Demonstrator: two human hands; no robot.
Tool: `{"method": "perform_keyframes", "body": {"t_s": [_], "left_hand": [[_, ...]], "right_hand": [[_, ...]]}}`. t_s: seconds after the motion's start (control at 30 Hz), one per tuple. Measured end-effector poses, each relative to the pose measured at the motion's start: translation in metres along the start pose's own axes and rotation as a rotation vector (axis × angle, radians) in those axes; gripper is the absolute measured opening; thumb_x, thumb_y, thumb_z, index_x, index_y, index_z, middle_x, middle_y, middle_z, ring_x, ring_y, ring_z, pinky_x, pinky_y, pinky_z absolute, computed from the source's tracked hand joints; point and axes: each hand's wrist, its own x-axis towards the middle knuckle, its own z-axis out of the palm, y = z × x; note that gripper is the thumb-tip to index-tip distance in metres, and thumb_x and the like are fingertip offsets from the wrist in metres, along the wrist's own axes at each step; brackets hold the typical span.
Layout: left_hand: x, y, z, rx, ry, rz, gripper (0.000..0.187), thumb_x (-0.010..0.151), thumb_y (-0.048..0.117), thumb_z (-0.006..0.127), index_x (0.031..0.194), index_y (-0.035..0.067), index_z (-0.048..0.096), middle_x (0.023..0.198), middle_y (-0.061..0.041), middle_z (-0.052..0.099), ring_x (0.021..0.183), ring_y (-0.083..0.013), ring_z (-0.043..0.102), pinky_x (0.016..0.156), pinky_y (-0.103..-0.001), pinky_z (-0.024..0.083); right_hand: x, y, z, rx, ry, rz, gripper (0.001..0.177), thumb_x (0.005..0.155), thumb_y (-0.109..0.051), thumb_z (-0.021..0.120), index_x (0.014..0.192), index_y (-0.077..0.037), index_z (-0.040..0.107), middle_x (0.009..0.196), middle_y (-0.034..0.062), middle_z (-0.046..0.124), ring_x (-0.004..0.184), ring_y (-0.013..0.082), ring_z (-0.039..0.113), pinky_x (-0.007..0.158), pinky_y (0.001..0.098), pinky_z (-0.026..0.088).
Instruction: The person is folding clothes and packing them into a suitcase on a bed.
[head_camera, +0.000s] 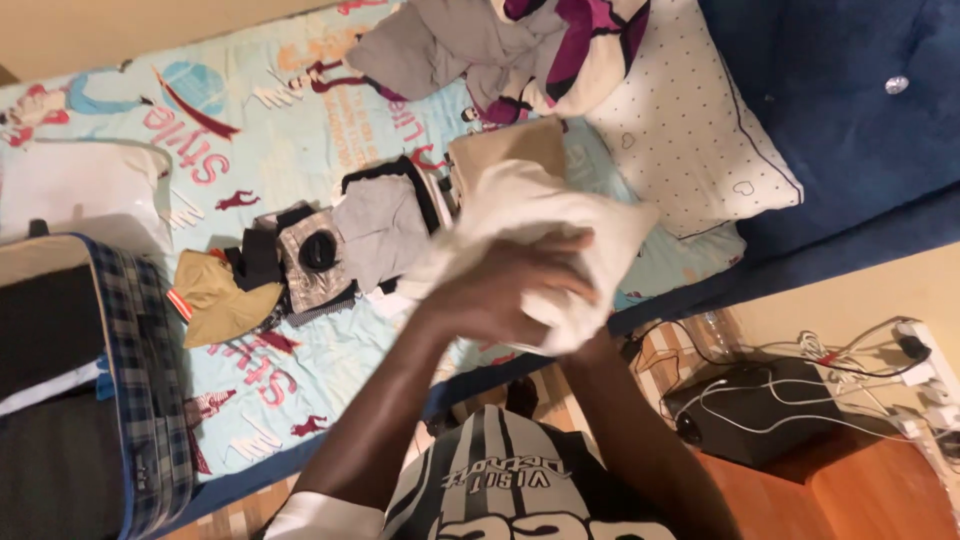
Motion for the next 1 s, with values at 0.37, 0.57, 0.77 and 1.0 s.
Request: {"method": "perform_keyframes", "body": {"t_s": [0.37, 0.57, 0.77, 1.0], "left_hand": [[-0.043, -0.104, 0.082, -0.359, 0.736, -0.546, 0.065, 0.109, 0.048, 0.048, 0.154, 0.002, 0.044, 0.165, -0.022, 0.038, 0.157, -0.0333, 0.03, 0.126, -0.039, 0.026], [-0.11, -0.168, 0.145, -1.109, 0.748, -0.665, 0.064, 0.113, 0.047, 0.036, 0.149, -0.004, 0.049, 0.144, -0.028, 0.052, 0.134, -0.0367, 0.046, 0.114, -0.045, 0.037], [-0.14, -0.158, 0.152, -0.493, 0.498, -0.525, 0.046, 0.11, 0.021, 0.044, 0.152, 0.001, 0.046, 0.151, -0.022, 0.05, 0.141, -0.033, 0.043, 0.118, -0.042, 0.034], [-0.175, -0.127, 0.055, -1.518, 1.223, -0.782, 0.03, 0.087, 0.023, 0.056, 0.117, 0.017, 0.06, 0.123, -0.006, 0.068, 0.112, -0.0188, 0.067, 0.09, -0.038, 0.053]], "right_hand": [[-0.008, 0.025, 0.018, 0.078, -0.235, 0.217, 0.067, 0.107, -0.043, 0.065, 0.154, 0.001, 0.043, 0.138, 0.0149, 0.054, 0.125, 0.0258, 0.055, 0.107, 0.0418, 0.046], [-0.025, 0.024, 0.054, 0.031, -0.21, 0.411, 0.076, 0.102, -0.054, 0.061, 0.158, -0.009, 0.037, 0.146, 0.0081, 0.053, 0.132, 0.0213, 0.053, 0.112, 0.0399, 0.043], [-0.033, 0.051, 0.043, 0.392, 0.022, 0.717, 0.061, 0.093, -0.04, 0.072, 0.141, -0.01, 0.051, 0.129, 0.0094, 0.061, 0.12, 0.0275, 0.06, 0.107, 0.0487, 0.047], [-0.023, 0.057, 0.017, 0.603, 0.13, 0.726, 0.051, 0.085, -0.016, 0.07, 0.133, -0.005, 0.057, 0.128, 0.0171, 0.066, 0.124, 0.0371, 0.06, 0.11, 0.0588, 0.042]]}}
